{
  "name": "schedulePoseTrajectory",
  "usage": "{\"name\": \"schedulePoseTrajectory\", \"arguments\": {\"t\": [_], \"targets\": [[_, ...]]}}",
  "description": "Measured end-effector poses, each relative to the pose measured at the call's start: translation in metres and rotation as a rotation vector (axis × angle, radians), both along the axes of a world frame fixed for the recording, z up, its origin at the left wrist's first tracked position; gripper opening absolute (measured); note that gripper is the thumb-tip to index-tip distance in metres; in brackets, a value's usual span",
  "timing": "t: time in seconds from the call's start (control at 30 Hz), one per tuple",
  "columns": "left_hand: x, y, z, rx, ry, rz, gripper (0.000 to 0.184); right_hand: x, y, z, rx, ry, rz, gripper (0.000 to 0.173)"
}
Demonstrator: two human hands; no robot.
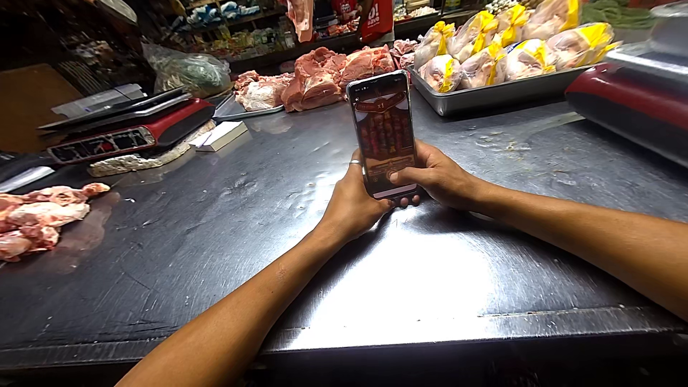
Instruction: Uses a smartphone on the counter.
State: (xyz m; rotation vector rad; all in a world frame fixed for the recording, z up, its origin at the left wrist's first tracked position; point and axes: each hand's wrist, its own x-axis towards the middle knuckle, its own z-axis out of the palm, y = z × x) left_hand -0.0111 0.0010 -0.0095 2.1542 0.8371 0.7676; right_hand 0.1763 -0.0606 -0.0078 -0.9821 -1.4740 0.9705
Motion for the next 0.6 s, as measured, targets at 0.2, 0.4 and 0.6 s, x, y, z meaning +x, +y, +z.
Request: {"name": "schedulePoseTrajectory", "arguments": {"t": [0.2, 0.4, 0.6], "targets": [[0.0, -0.0004, -0.0002, 0.0, -0.001, 0.002, 0.1, 0.0004, 0.0005, -0.0001, 0.004, 0.0, 0.003, 0.038], [-0.0005, 0.0012, -0.0021, 0.027, -0.013, -0.016, 0.1, 0.0003, -0.0007, 0.0006, 0.005, -0.001, 0.015, 0.038], [-0.0002, 0.0001, -0.0007, 0.029, -0.003, -0.005, 0.1, 0.0009, 0.0002, -0.0004, 0.0, 0.003, 0.015, 0.039]]}}
